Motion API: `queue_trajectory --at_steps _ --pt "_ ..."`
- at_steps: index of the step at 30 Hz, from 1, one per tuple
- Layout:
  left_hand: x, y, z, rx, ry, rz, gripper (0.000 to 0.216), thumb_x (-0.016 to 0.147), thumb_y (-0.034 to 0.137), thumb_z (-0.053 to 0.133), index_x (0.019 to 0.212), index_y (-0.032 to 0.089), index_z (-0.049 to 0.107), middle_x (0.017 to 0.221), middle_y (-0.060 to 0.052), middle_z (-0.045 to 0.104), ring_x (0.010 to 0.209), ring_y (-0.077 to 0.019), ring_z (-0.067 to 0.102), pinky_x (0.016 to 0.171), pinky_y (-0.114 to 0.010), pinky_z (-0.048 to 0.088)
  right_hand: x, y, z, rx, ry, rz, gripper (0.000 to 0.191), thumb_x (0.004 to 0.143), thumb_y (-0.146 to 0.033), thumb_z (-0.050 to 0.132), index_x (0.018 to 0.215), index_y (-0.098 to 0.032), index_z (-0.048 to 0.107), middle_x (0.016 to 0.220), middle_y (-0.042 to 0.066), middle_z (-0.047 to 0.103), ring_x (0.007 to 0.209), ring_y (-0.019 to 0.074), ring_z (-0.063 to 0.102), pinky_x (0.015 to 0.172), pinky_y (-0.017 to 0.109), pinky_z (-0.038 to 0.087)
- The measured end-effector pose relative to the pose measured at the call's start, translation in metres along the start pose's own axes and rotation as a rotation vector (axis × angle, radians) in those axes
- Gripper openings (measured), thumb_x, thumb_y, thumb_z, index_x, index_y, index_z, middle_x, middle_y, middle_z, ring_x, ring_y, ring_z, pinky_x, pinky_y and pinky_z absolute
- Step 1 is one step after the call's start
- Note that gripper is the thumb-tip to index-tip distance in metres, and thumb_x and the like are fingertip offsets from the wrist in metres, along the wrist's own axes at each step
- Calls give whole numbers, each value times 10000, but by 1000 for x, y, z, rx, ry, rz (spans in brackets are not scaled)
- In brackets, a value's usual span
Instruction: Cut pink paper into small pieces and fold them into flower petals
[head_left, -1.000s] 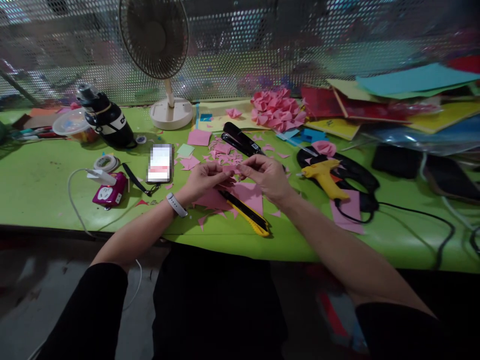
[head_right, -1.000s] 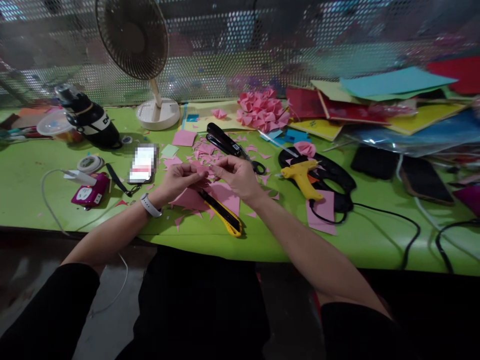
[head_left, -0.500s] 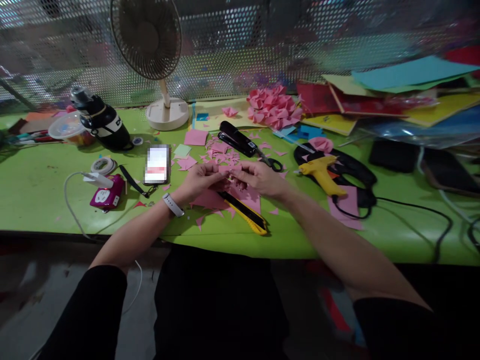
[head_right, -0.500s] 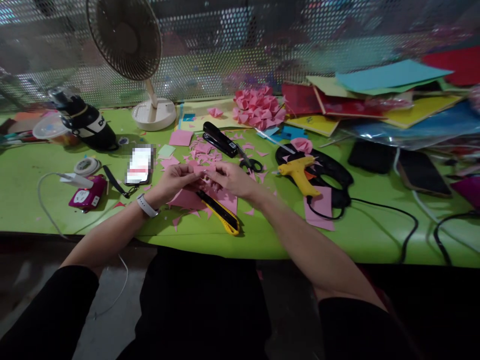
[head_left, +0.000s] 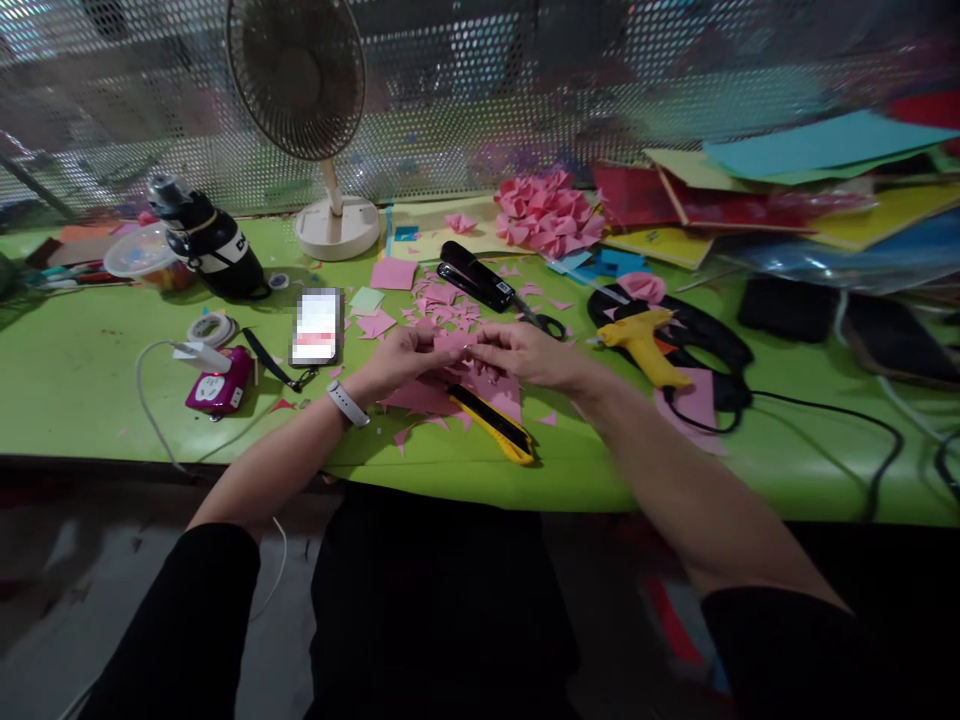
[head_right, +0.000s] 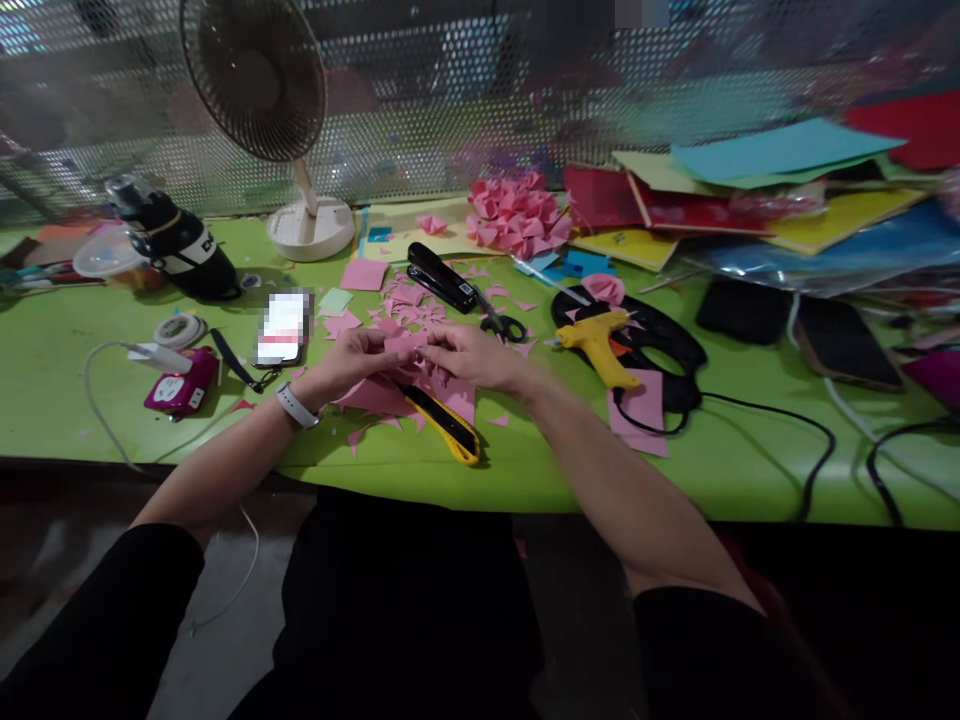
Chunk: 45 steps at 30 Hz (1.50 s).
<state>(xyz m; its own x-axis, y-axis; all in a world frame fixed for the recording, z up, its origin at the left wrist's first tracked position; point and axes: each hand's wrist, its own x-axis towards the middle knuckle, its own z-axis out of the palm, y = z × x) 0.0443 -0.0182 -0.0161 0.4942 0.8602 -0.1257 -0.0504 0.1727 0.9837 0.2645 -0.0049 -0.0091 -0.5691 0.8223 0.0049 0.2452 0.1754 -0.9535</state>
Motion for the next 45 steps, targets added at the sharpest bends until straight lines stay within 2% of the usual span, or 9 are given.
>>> queue_trajectory --at_steps 4,10,15,18,23,28,33,38,45 --pt "1 0 -6 121 -44 -17 309 816 376 813 874 97 694 847 -115 785 745 -168 768 746 -304 633 0 1 3 -31 -15 -1 400 830 -581 719 834 -185 656 685 -10 599 589 119 531 537 268 411" --pt "-3 26 -16 189 -124 -91 239 851 322 778 831 98 694 827 -104 785 719 -149 760 731 -265 625 -3 -3 -7 -8 -4 57 389 839 -557 746 765 -196 622 641 -10 585 559 109 521 520 251 421" --pt "-4 37 -25 185 -33 -87 320 833 378 796 962 98 712 926 -127 796 761 -158 764 711 -258 618 -3 -9 -11 114 191 80 367 800 -513 812 781 -189 641 662 -4 612 526 90 518 489 235 440" --pt "-2 31 -17 122 24 -29 370 853 394 777 1079 108 713 1039 -139 788 894 -180 770 765 -279 619 -2 -10 -3 158 265 41 385 778 -531 820 778 -181 660 690 10 653 508 81 515 458 226 416" --pt "1 18 3 72 153 33 257 926 370 695 901 115 676 934 -105 782 860 -157 757 812 -299 602 -1 -8 15 192 214 27 365 760 -500 824 730 -173 664 710 33 693 517 88 555 493 240 458" --pt "2 19 -1 25 201 65 246 927 358 703 871 125 646 857 -69 762 826 -137 747 801 -279 589 -3 -6 13 151 142 41 258 778 -409 805 789 -180 687 666 19 671 521 111 574 502 256 486" --pt "1 21 -13 -74 -1 -46 286 878 373 763 862 110 652 835 -76 767 712 -121 731 709 -254 585 -6 -5 1 -70 341 -263 268 798 -299 802 1048 -228 738 871 22 713 690 141 636 618 279 534" --pt "1 17 -15 -77 -29 -107 242 900 347 741 897 119 661 799 -69 769 735 -126 744 714 -247 579 -8 -5 4 -290 279 -612 105 906 -285 721 959 -319 805 920 19 714 857 182 668 785 344 562" --pt "4 13 -9 -72 8 -86 213 858 271 789 920 107 668 791 -52 762 713 -105 739 717 -225 581 -8 2 10 -409 400 -639 107 894 -337 756 989 -324 805 953 38 649 833 179 632 747 346 563"
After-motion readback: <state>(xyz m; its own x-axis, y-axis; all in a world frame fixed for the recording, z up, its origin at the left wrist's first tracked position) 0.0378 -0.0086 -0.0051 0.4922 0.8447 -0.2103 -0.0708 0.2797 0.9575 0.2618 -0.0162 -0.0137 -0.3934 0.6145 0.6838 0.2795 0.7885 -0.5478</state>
